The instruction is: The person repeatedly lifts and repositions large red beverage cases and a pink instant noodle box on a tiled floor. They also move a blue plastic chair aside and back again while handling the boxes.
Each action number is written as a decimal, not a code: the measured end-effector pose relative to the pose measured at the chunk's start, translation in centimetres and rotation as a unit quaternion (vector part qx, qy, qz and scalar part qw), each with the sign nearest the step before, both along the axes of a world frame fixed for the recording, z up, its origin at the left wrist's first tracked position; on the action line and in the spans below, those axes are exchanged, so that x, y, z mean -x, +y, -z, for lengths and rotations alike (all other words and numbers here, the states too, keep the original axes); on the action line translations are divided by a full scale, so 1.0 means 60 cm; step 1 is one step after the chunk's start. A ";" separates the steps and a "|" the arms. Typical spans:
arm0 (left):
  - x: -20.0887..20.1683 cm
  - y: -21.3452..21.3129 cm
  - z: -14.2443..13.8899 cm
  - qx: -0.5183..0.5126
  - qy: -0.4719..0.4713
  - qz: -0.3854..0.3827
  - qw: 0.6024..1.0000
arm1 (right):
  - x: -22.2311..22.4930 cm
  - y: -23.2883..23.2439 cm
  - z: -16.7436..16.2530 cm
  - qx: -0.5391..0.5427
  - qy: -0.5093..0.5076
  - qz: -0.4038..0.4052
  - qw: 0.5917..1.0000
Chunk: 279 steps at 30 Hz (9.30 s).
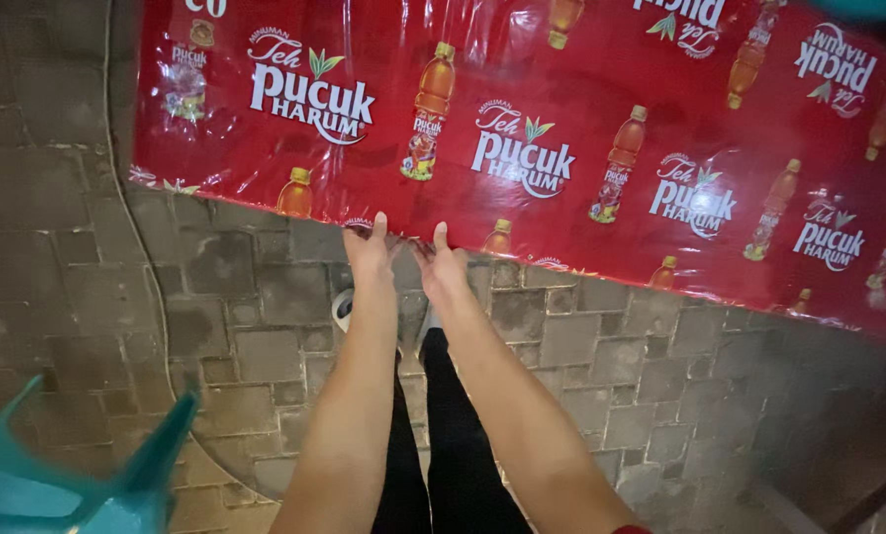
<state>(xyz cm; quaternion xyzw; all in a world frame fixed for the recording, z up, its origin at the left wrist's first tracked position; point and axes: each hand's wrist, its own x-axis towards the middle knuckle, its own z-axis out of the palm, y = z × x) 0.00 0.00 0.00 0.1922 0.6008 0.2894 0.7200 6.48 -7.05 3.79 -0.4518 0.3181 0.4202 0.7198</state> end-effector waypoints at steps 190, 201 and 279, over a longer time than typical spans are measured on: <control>0.093 0.836 -0.159 -0.086 0.210 0.666 0.711 | 0.388 0.815 -0.118 0.050 0.152 0.651 0.742; 0.110 0.833 -0.089 0.047 0.126 0.685 0.716 | 0.393 0.815 -0.089 -0.058 0.008 0.752 0.657; 0.754 0.458 -0.344 0.049 0.035 0.694 0.717 | 1.017 0.398 -0.352 0.000 -0.050 0.703 0.709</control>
